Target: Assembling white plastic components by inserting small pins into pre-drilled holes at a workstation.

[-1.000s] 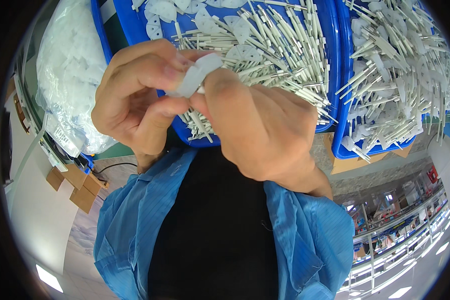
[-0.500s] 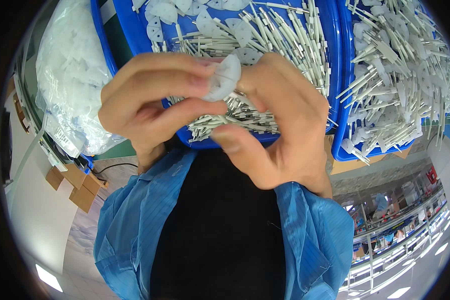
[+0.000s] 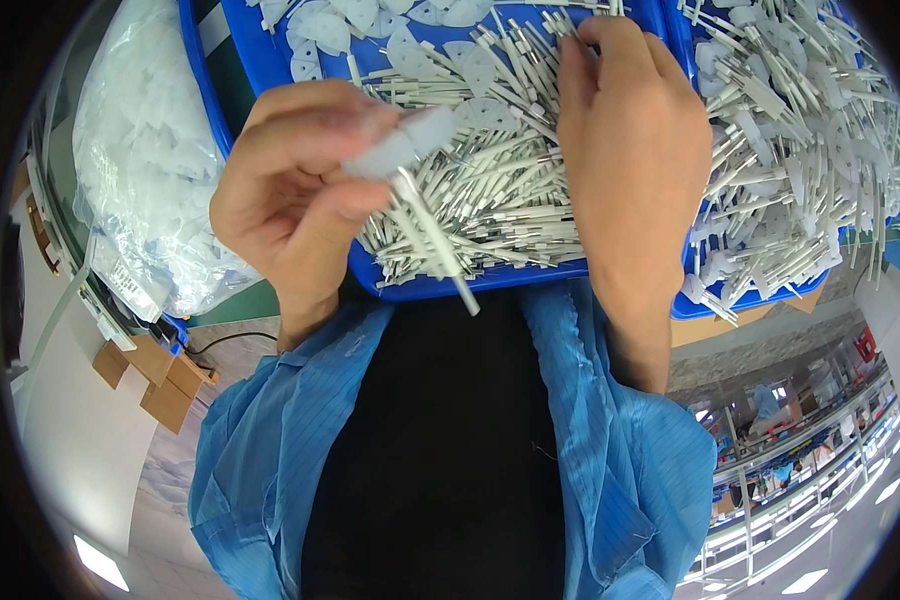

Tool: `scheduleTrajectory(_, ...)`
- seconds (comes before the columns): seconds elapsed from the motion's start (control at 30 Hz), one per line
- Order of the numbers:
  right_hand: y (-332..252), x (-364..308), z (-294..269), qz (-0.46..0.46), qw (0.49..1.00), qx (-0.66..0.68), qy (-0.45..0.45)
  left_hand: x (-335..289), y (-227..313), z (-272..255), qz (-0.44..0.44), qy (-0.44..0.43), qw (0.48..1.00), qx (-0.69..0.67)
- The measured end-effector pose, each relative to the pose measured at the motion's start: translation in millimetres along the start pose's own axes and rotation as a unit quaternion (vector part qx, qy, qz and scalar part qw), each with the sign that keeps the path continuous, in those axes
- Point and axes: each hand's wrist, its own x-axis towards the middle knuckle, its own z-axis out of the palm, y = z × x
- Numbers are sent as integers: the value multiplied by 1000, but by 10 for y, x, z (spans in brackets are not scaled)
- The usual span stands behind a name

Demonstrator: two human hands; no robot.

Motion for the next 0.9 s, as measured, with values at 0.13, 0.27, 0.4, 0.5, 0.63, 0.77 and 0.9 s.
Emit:
scheduleTrajectory(0.13, -66, 7, -61, 21, 996, -60, -59, -20, 54, 45, -104, 100, 986, -84)
scheduleTrajectory(0.27, -132, -46, -191, -62, 998, 29, 3, 12, 34, -17, -137, 125, 978, -90)
scheduleTrajectory(0.4, -349, -225, -369, -86, 969, 230, -7, 26, 61, -21, -158, 139, 970, -125)
scheduleTrajectory(0.5, -518, -349, -317, 94, 887, 440, -109, 3, 63, -8, -157, 145, 967, -141)
scheduleTrajectory(0.63, -509, -344, -299, 49, 949, 294, -105, -2, 68, -20, -143, 134, 971, -137)
scheduleTrajectory(0.77, -527, -355, -279, 7, 967, 246, -73, -5, 17, -21, -122, 119, 976, -134)
scheduleTrajectory(0.9, -536, -335, -374, 38, 939, 310, -141, 5, -15, 15, -88, 107, 981, -134)
